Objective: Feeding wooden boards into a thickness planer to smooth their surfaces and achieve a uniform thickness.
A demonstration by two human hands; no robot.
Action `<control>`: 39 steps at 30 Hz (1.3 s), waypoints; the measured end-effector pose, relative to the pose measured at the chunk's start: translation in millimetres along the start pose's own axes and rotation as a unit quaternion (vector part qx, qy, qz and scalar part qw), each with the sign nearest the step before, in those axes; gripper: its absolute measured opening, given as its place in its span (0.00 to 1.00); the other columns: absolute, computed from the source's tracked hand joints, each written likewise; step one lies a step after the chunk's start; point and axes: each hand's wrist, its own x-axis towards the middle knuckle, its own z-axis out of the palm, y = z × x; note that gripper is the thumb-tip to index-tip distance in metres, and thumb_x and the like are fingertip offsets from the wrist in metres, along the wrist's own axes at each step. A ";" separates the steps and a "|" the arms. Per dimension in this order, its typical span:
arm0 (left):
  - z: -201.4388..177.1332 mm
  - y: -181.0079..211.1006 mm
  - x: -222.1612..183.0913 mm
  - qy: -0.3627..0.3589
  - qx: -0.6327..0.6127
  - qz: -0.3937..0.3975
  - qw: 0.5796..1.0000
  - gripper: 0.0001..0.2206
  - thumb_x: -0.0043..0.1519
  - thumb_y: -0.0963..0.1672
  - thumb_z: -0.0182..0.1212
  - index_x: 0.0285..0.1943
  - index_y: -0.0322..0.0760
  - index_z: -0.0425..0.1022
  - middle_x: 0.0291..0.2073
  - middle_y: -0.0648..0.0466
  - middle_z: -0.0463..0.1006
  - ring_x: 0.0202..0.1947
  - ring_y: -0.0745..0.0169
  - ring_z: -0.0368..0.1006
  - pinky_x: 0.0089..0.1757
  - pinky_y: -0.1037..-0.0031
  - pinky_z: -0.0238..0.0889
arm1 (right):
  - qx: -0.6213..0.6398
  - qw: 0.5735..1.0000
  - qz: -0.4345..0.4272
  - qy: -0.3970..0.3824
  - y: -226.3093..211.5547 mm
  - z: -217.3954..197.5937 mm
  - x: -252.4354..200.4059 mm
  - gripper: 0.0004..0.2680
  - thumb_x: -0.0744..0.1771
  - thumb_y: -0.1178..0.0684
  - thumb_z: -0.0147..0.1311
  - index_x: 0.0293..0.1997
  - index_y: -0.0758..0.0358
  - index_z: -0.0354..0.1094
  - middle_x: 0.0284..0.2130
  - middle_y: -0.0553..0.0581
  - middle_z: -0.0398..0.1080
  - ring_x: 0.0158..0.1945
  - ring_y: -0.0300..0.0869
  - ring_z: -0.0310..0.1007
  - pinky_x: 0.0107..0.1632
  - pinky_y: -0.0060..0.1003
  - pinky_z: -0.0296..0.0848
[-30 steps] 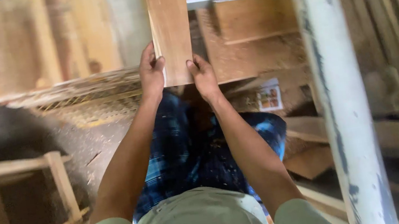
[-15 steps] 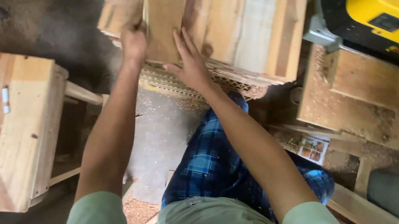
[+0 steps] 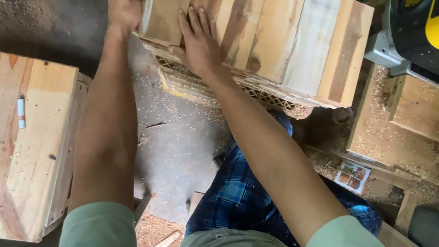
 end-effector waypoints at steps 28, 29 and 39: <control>-32.9 73.3 -37.4 -0.135 -0.143 -0.241 0.950 0.27 0.67 0.54 0.53 0.75 0.51 0.58 0.64 0.57 0.74 0.57 0.66 0.74 0.52 0.78 0.66 | -0.042 0.998 0.032 0.034 -25.6 1.1 5.6 0.32 0.73 0.29 0.39 0.79 0.61 0.28 0.77 0.65 0.32 0.78 0.58 0.23 0.73 0.66 0.24; -32.3 76.1 -39.1 -0.123 -0.134 -0.257 0.949 0.26 0.65 0.55 0.53 0.74 0.56 0.61 0.64 0.57 0.75 0.57 0.68 0.75 0.52 0.78 0.66 | -0.034 0.998 0.036 0.027 -26.2 0.0 4.6 0.31 0.73 0.30 0.39 0.78 0.61 0.28 0.77 0.65 0.32 0.78 0.58 0.22 0.73 0.65 0.23; -34.6 85.9 -37.4 -0.127 -0.092 -0.245 0.957 0.27 0.66 0.56 0.51 0.75 0.57 0.59 0.67 0.54 0.70 0.63 0.57 0.70 0.56 0.70 0.62 | -0.028 0.998 0.035 0.042 -21.7 0.5 3.5 0.33 0.73 0.27 0.38 0.79 0.58 0.25 0.77 0.62 0.30 0.79 0.54 0.21 0.74 0.63 0.23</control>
